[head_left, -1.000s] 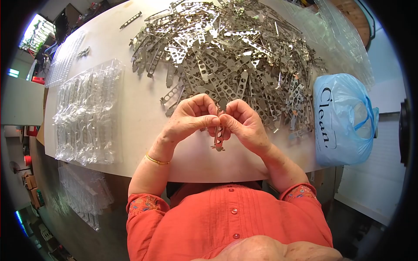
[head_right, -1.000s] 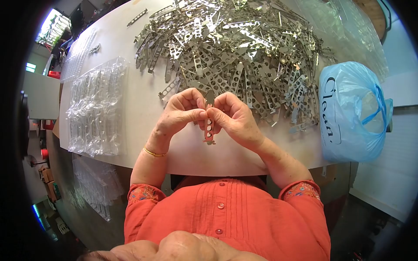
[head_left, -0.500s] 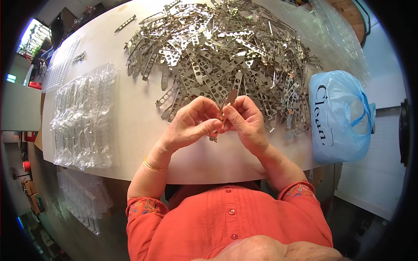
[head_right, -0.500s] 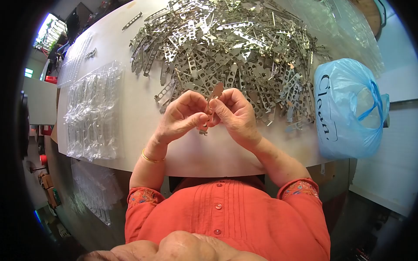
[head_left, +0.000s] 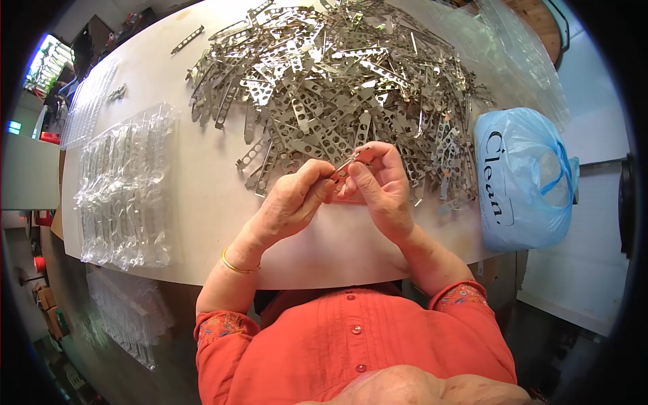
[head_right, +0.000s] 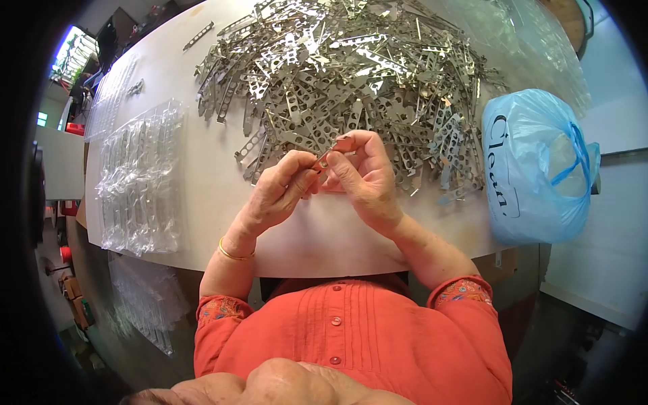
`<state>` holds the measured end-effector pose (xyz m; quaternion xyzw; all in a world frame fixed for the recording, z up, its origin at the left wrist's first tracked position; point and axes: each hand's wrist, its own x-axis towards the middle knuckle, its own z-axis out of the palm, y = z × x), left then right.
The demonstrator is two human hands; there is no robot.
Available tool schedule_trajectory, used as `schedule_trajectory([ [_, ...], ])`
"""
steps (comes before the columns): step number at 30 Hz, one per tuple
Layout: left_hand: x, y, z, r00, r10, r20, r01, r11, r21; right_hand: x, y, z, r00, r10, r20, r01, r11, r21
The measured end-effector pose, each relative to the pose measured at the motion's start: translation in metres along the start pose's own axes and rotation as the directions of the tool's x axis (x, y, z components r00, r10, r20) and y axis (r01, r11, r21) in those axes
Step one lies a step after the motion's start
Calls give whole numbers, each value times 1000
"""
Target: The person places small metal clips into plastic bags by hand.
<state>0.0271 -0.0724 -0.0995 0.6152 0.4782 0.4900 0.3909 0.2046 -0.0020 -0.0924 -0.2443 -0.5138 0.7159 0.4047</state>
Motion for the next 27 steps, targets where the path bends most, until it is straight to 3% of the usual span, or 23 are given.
schedule_trajectory([
  [4, 1, -3, 1, 1000, 13, -2, -13, 998, 63, 2, -1, -6, 994, -107, 29, 109, 991, -79],
  [9, 2, -2, -1, 993, 115, -36, -109, 984, 137, 1, -2, -8, 995, -69, 67, 73, 996, -56],
  [13, 0, -3, -4, 997, 13, -80, -6, 996, 86, -1, -5, -6, 997, -74, -8, 74, 997, -1],
  [16, 2, -4, -6, 978, 130, -161, -108, 984, 139, 1, -9, -7, 992, -119, -28, 120, 993, 17],
  [18, 0, -5, -6, 989, -31, -146, 34, 999, 19, 2, -5, -11, 991, -135, -26, 135, 990, 36],
  [20, 0, -6, -5, 989, -40, -140, 38, 999, -16, 5, 2, -16, 976, -217, -3, 216, 976, -19],
  [22, 1, -8, -4, 991, -47, -129, 41, 998, -55, 4, 3, -15, 980, -200, -14, 200, 980, -15],
  [27, 4, -8, -8, 986, 82, -144, -58, 985, 164, 3, -3, -8, 983, -178, -39, 176, 983, -53],
])
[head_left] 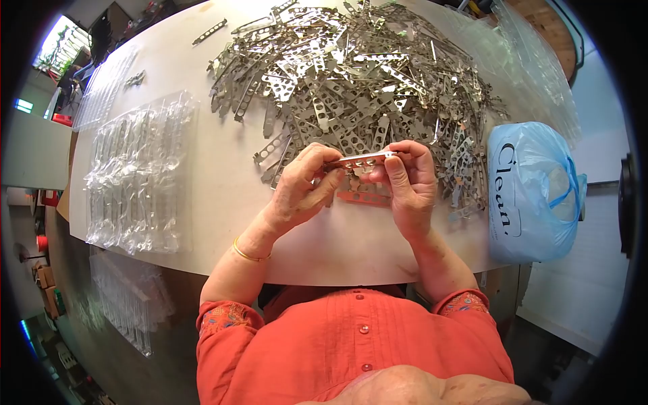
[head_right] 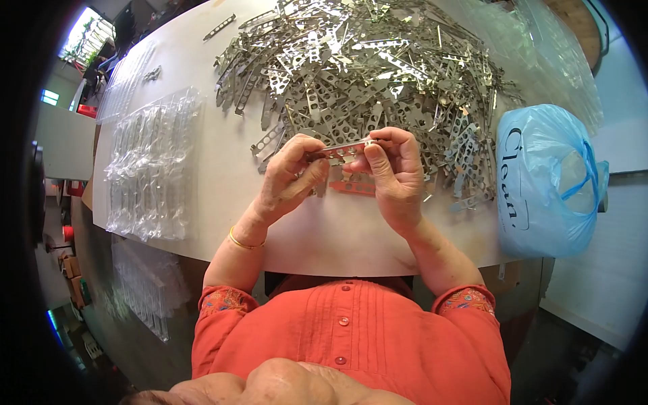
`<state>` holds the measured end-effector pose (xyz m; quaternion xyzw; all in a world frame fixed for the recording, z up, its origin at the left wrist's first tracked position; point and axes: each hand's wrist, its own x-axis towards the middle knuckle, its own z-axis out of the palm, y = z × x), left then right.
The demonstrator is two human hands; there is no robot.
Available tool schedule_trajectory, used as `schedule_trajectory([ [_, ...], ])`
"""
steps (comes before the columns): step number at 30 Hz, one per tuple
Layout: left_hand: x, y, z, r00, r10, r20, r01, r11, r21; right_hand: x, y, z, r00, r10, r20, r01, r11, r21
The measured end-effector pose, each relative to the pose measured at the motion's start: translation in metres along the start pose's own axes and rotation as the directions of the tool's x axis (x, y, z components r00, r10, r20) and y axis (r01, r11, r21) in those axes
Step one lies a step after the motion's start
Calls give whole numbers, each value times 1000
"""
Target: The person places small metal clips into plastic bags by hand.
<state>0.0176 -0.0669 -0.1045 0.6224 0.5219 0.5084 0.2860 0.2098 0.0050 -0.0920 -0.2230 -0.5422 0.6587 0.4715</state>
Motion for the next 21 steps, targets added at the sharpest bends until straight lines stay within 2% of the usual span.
schedule_trajectory([
  [2, -1, -2, 2, 1000, -2, -24, 1, 999, -46, -1, -11, 7, 996, 91, -17, -91, 996, 22],
  [3, 0, -4, 3, 999, -3, -48, -1, 996, -90, 0, -9, 5, 996, 86, -20, -85, 996, 19],
  [5, -1, -10, 3, 999, 3, -49, -8, 995, -95, 1, -4, 1, 998, 39, 40, -33, 991, -129],
  [6, -2, -11, 4, 999, 2, -54, -8, 995, -97, -1, -5, 3, 998, 62, 21, -60, 994, -89],
  [10, -2, -7, 3, 999, -7, -39, 3, 994, -113, 1, 1, 0, 999, 37, 19, -34, 991, -128],
  [13, -2, -8, 4, 999, -10, -40, 7, 997, -71, 1, 1, 1, 999, 27, 29, -23, 992, -126],
  [21, 0, -5, 5, 993, 100, -64, -97, 994, 47, 1, -3, 2, 996, 86, 34, -83, 991, -104],
])
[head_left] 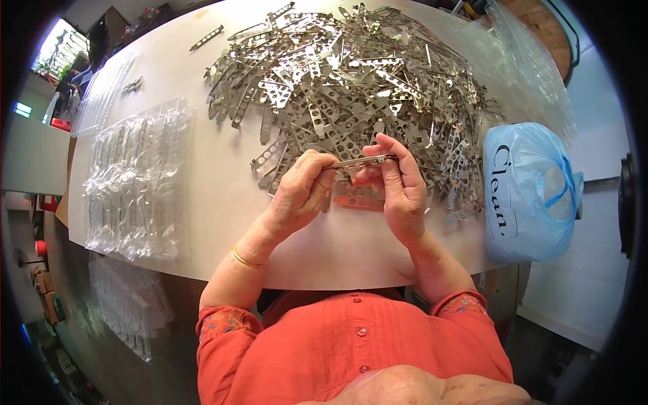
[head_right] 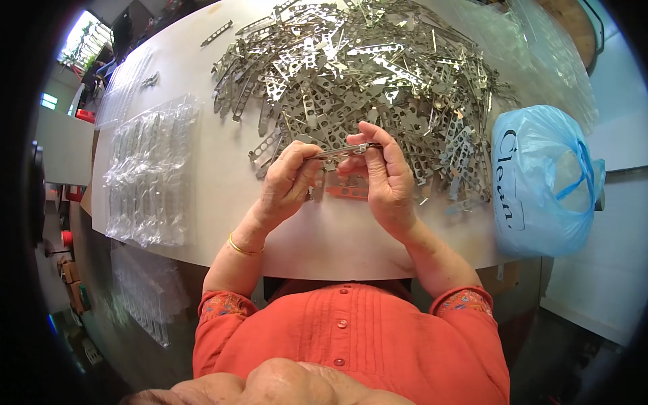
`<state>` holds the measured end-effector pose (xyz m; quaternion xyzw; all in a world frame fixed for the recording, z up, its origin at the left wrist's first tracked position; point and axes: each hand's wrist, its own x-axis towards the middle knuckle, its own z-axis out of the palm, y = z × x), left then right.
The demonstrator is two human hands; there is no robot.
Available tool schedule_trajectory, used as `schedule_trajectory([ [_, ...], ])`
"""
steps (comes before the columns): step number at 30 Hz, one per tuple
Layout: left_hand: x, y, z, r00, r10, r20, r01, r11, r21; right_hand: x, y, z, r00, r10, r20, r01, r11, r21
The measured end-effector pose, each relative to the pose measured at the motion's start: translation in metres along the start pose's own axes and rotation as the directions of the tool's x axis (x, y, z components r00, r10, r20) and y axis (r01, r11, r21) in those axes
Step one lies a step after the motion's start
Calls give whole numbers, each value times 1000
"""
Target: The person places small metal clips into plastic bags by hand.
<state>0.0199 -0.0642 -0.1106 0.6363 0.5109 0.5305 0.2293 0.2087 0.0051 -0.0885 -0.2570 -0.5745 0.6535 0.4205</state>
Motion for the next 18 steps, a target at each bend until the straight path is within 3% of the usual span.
schedule_trajectory([
  [4, -1, -1, 0, 1000, -23, -6, 24, 1000, 15, 0, -3, 3, 1000, 25, -1, -25, 997, 76],
  [6, -2, -3, 2, 1000, -9, -15, 9, 1000, -23, 0, 2, -1, 999, -50, 13, 51, 993, -111],
  [8, 0, -1, 1, 999, 53, -12, -53, 999, 13, -1, 3, 0, 1000, -27, -7, 27, 996, -81],
  [11, -1, 4, -1, 999, -37, 11, 37, 998, -40, -1, 3, 2, 999, -34, 21, 35, 999, -39],
  [18, -2, 1, -1, 1000, 25, 1, -25, 999, -25, -1, 6, 0, 995, -63, 73, 68, 996, -60],
])
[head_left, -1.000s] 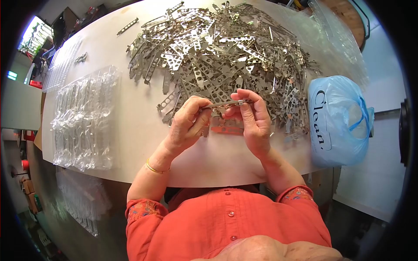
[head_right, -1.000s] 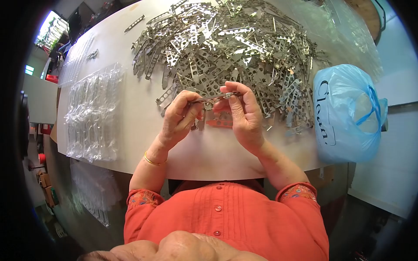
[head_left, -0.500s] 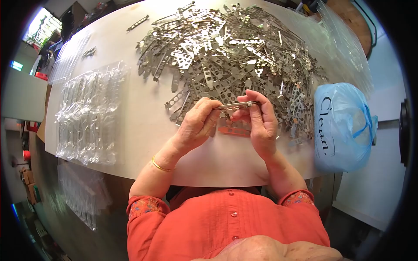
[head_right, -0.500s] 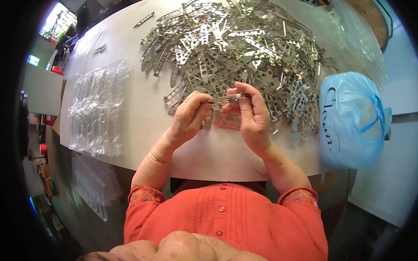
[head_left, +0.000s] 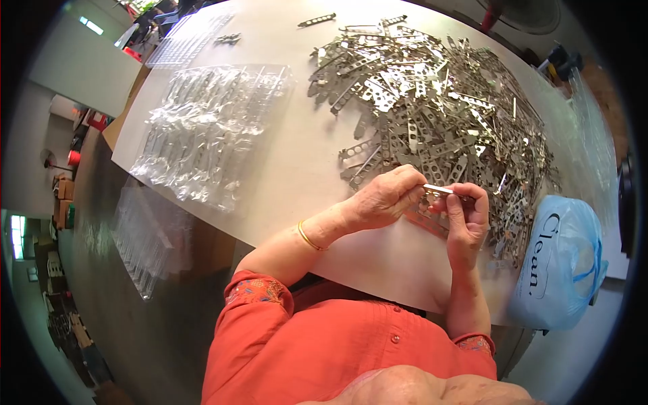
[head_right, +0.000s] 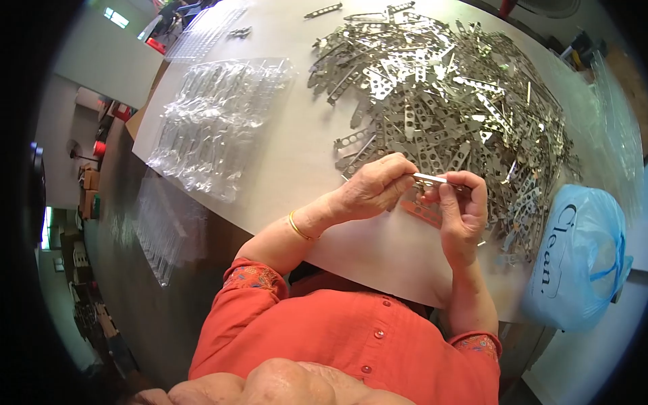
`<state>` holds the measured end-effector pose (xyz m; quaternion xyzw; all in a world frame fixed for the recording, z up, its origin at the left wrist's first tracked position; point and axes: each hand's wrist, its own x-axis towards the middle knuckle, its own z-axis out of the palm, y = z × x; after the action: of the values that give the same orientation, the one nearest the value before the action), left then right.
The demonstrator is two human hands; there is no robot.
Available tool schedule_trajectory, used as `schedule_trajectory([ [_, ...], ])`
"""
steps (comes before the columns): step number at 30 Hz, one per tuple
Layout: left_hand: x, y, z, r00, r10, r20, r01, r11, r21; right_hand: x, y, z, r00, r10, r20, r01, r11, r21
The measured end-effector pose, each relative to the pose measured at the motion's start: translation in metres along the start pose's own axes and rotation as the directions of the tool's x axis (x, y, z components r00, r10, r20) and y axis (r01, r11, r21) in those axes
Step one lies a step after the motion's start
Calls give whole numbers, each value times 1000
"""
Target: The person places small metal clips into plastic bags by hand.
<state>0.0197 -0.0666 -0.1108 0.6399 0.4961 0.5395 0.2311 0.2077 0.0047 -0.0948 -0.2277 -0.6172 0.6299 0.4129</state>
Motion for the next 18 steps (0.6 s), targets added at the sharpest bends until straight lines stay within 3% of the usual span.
schedule_trajectory([
  [4, 1, 0, -3, 999, 23, 34, -23, 1000, -7, -1, 0, 3, 999, -41, -16, 40, 995, -87],
  [8, 1, 3, -3, 998, -54, 17, 55, 995, -87, -3, 5, 0, 992, -129, 11, 129, 980, -148],
  [10, 2, 1, -2, 996, 71, -54, -73, 997, -38, -4, 8, -1, 983, -174, 66, 183, 965, -189],
  [14, 3, 4, -4, 994, 108, -14, -108, 994, 4, -7, 13, 0, 979, -175, 106, 193, 961, -199],
  [16, 5, 7, -3, 967, 253, 2, -250, 954, 162, -7, 14, 1, 946, -268, 182, 312, 906, -285],
  [18, 5, 8, -3, 952, 307, 13, -305, 937, 171, -6, 17, 1, 922, -332, 201, 383, 860, -336],
])
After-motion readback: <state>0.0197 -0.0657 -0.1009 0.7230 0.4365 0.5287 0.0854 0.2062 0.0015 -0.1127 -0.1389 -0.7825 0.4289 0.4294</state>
